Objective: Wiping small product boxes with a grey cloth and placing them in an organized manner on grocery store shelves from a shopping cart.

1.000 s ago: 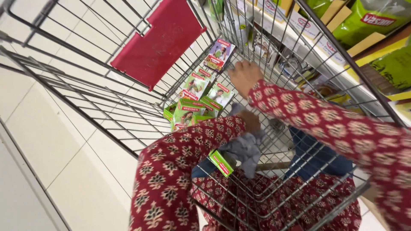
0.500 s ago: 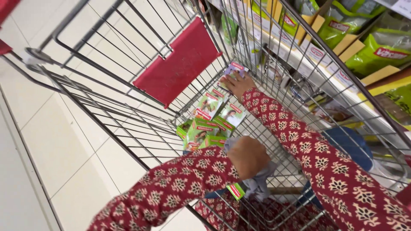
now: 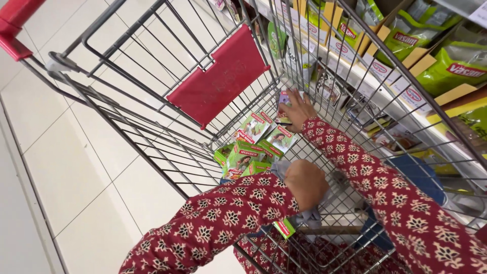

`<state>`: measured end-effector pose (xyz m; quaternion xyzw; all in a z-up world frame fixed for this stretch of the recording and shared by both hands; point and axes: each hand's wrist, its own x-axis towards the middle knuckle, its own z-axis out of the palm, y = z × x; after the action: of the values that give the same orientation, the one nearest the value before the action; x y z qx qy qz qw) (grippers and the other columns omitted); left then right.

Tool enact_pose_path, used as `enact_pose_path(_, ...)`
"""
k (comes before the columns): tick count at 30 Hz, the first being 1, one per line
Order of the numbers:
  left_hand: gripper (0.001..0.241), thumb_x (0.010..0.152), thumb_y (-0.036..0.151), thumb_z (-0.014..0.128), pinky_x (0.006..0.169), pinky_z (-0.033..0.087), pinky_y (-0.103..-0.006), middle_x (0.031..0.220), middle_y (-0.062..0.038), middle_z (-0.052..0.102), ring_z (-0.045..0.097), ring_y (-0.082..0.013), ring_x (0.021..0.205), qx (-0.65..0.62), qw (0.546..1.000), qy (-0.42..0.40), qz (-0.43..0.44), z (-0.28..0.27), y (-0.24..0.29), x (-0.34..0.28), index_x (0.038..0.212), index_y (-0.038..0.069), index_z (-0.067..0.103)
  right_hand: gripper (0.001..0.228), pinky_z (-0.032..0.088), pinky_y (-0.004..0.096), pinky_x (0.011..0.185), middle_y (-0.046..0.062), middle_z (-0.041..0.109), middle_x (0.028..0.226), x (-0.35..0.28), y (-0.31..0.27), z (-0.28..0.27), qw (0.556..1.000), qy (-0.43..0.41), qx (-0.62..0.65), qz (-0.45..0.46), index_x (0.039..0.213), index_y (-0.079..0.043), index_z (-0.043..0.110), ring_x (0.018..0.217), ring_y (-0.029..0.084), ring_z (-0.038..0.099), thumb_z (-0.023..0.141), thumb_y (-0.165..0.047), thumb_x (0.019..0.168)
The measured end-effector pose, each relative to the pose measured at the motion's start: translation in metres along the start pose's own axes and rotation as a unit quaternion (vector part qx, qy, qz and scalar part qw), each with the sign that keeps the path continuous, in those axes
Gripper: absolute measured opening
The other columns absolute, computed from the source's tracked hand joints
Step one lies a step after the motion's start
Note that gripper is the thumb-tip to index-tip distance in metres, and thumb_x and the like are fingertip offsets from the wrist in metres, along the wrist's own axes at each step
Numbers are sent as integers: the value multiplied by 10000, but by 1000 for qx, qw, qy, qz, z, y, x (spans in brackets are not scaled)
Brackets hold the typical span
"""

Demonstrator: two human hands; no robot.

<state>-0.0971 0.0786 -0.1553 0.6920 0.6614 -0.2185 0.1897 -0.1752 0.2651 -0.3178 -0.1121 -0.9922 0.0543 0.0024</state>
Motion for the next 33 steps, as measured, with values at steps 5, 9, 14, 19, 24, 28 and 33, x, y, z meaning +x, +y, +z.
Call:
enact_pose_path(5, 158, 864, 218, 704, 568, 595, -423, 937, 21, 783, 760, -224, 864, 20, 1000, 8, 20, 13, -16, 14, 956, 196, 830, 1004, 283, 540, 1103, 268, 383, 1437, -2, 6, -15, 998, -46, -9, 53, 1337, -125, 505, 1367, 421, 355, 979, -408, 498)
enact_pose_path(9, 137, 848, 235, 699, 632, 559, -381, 900, 19, 782, 750, -210, 875, 33, 996, 71, 38, 0, -30, 6, 881, 221, 831, 1108, 281, 521, 1142, 270, 442, 1379, -8, 13, -7, 994, -68, -6, 81, 1416, -108, 481, 1341, 421, 398, 960, -374, 452)
enact_pose_path(14, 156, 881, 208, 671, 621, 543, -376, 899, -16, 787, 764, -213, 857, 41, 986, 157, 27, 2, -52, 17, 859, 209, 826, 1116, 292, 552, 1107, 268, 448, 1356, -14, 13, 1, 992, -66, 22, 109, 1396, -88, 486, 1318, 425, 406, 972, -428, 450)
enact_pose_path(19, 154, 872, 200, 676, 603, 553, -398, 896, -34, 796, 762, -230, 818, 25, 985, 163, -55, 14, -63, 23, 882, 187, 830, 1186, 318, 529, 1077, 244, 494, 1324, -19, 8, 9, 990, -15, -28, 135, 1377, -56, 501, 1288, 394, 443, 994, -458, 376)
enact_pose_path(24, 167, 852, 217, 719, 438, 591, -474, 912, -56, 795, 767, -249, 719, 13, 985, 40, -169, -43, -64, 4, 993, 140, 765, 1143, 310, 547, 1092, 256, 505, 1320, -41, -5, -59, 992, -17, -41, 114, 1353, -29, 514, 1275, 393, 460, 966, -542, 437)
enact_pose_path(28, 145, 830, 237, 767, 415, 548, -429, 899, -59, 795, 746, -241, 691, 59, 972, 1, -226, -66, -74, -12, 921, 130, 806, 1159, 277, 586, 1101, 241, 482, 1298, -64, -22, -141, 990, -70, -40, 115, 1373, -67, 497, 1299, 399, 412, 976, -565, 442)
enact_pose_path(33, 41, 782, 174, 752, 465, 516, -430, 749, -54, 748, 723, -244, 663, 33, 927, 289, -238, -82, -95, -52, 761, 141, 765, 1167, 410, 506, 1056, 249, 502, 1293, -113, -14, -194, 960, -79, 176, 202, 1422, -66, 448, 1229, 396, 475, 959, -566, 499)
